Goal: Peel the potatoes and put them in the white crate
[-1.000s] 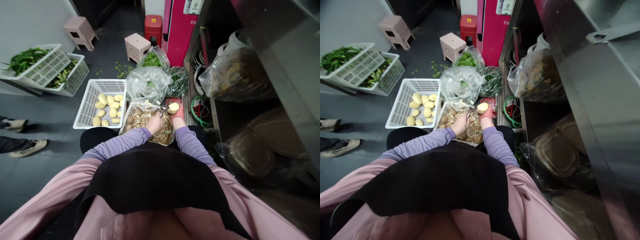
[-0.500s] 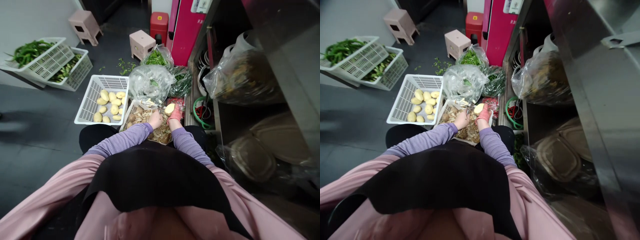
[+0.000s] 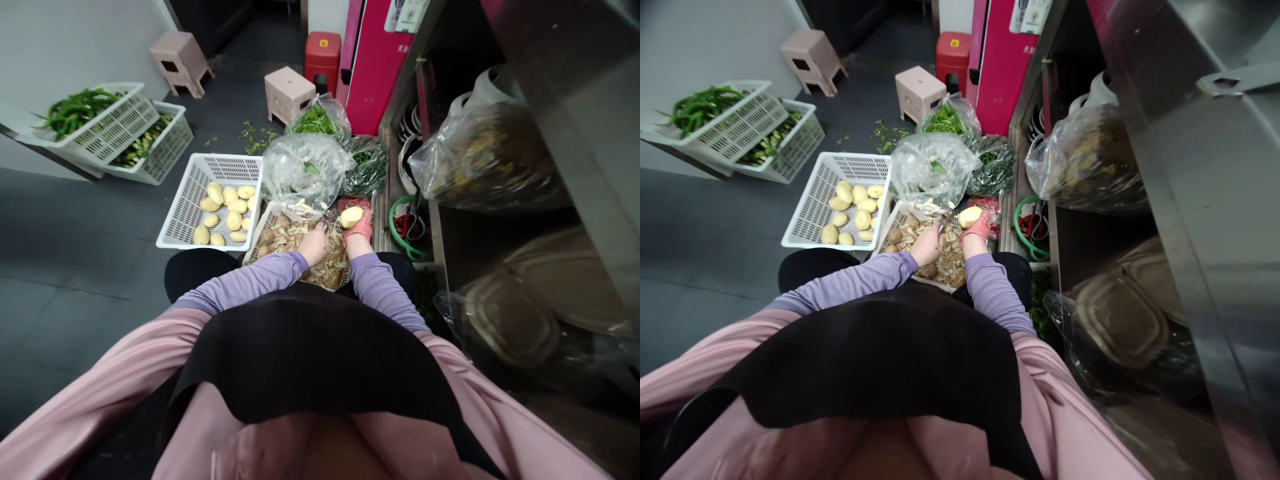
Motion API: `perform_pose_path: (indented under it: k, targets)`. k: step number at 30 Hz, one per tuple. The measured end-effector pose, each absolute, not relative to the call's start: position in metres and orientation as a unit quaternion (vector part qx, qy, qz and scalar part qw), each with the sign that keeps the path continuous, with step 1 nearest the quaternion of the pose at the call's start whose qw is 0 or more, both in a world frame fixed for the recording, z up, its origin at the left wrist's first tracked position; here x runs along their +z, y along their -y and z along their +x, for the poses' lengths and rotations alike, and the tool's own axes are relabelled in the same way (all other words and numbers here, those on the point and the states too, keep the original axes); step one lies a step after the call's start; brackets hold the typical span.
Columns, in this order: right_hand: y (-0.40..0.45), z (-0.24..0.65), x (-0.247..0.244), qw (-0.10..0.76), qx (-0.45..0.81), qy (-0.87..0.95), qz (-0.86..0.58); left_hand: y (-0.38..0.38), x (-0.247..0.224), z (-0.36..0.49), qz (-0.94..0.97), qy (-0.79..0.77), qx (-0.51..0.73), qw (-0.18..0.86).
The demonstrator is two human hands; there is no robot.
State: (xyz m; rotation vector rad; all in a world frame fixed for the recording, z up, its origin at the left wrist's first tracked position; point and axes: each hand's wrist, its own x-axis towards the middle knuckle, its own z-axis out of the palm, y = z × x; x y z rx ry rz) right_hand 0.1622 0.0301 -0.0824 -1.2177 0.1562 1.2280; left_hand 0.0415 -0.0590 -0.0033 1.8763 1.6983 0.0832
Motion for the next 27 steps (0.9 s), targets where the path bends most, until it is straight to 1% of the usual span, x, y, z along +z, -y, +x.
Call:
perform_pose_path:
  k: [4,8,13,17,19,24,27]
  targets:
    - [-0.029,0.161,-0.073,0.631,0.548,-0.123,-0.535,0.065,-0.009,0.047,0.724,-0.612,0.018,0.316]
    - [-0.029,0.169,-0.065,0.629,0.610,-0.119,-0.467,0.073,-0.011,0.037,0.727,-0.608,0.005,0.318]
    - [-0.017,0.173,-0.060,0.583,0.688,-0.123,-0.414,0.060,0.006,0.005,0.720,-0.622,0.085,0.294]
    - [-0.005,0.161,-0.059,0.587,0.704,-0.105,-0.386,0.045,0.015,-0.011,0.746,-0.587,0.121,0.289]
    - [0.000,0.157,-0.058,0.585,0.711,-0.087,-0.379,0.037,0.021,-0.014,0.761,-0.576,0.102,0.281]
    - [0.007,0.155,-0.056,0.514,0.755,-0.067,-0.402,0.017,0.042,-0.011,0.769,-0.589,0.009,0.249]
    - [0.008,0.154,-0.055,0.502,0.757,-0.044,-0.416,0.001,0.052,-0.002,0.777,-0.578,-0.013,0.249]
